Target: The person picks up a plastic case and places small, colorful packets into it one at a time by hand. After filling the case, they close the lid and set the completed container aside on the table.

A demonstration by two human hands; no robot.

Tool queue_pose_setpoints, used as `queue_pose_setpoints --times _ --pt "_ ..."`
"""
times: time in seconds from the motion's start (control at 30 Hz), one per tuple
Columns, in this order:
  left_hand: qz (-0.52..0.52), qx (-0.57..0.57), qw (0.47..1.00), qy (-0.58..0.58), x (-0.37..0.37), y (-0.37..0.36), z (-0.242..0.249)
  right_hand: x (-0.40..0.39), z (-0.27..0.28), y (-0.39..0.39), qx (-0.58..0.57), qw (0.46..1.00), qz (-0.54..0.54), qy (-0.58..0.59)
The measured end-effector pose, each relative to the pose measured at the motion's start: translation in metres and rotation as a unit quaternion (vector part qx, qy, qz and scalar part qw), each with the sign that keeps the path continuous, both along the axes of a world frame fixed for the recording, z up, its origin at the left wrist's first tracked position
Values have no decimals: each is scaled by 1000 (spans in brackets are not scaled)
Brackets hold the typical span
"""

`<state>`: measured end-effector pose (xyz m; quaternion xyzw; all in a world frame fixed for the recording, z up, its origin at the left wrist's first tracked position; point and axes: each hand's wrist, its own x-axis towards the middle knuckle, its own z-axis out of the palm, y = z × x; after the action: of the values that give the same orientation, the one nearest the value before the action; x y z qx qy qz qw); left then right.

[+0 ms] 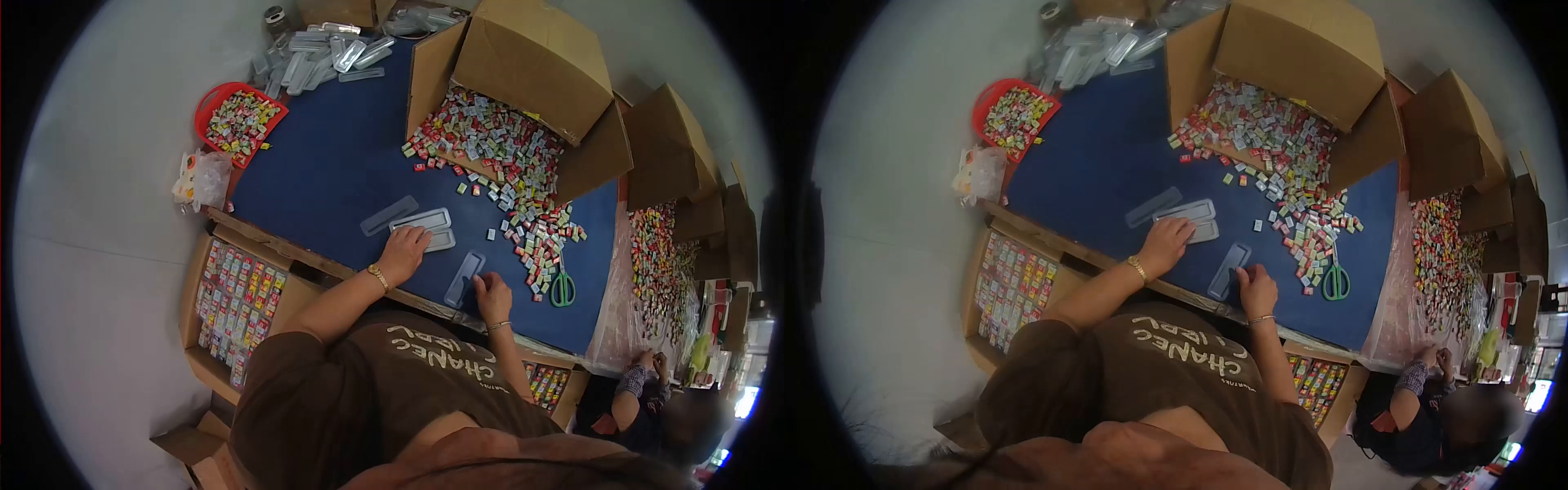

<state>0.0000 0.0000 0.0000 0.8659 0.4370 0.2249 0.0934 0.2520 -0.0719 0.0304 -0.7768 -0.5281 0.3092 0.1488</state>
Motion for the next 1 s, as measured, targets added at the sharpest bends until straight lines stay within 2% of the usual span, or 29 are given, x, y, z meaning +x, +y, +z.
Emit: queue_pose_setpoints --times 0.07,0.1,0.17,0.2,0.27,0.33,0.43,0.5,0.53,0.6,0.67,0.73,0.8,0.87,0.9,0.93,0.97,1.0 --pt "44 -5 999 -18 -12 -8 3 -8 4 0 120 992 10 -25" --pt "58 -11 998 -13 -13 -16 3 -7 0 0 114 993 23 -18" --pt "84 -16 996 -32 -11 -14 6 -5 -7 22 255 964 71 31" --pt "107 -17 994 -27 -10 -13 8 -12 -3 34 252 962 91 42" --pt "88 13 991 -101 -3 -11 11 -29 8 63 277 950 112 95" --pt "117 -6 986 -114 -8 -22 25 -47 -5 98 317 925 125 167" --pt "139 0 982 -127 -27 -47 39 -85 -17 149 268 925 188 193" --pt "146 20 982 -120 -42 -57 50 -115 -8 168 387 839 362 125" --pt "185 40 976 -106 -52 -59 58 -126 -12 168 384 837 366 134" --pt "269 61 956 -98 -72 -52 70 -147 -21 168 345 779 524 20" --pt "316 70 943 -84 -103 -30 56 -154 -28 158 387 761 521 -2" --pt "367 81 924 -74 -129 -10 28 -142 -33 149 323 820 472 -29" --pt "393 -35 919 -5 -142 3 2 -128 -28 137 337 820 461 -38" --pt "408 -2 913 10 -123 0 28 -104 -18 125 344 828 439 -55" --pt "423 32 905 31 -111 -4 43 -90 -13 121 299 858 417 -23" --pt "360 36 932 -11 -99 -8 47 -80 -9 116 256 884 391 10" --pt "294 40 953 -54 -83 -10 51 -71 -5 111 252 888 386 4" --pt "185 68 978 -64 -66 -13 66 -63 -1 104 160 909 358 140"
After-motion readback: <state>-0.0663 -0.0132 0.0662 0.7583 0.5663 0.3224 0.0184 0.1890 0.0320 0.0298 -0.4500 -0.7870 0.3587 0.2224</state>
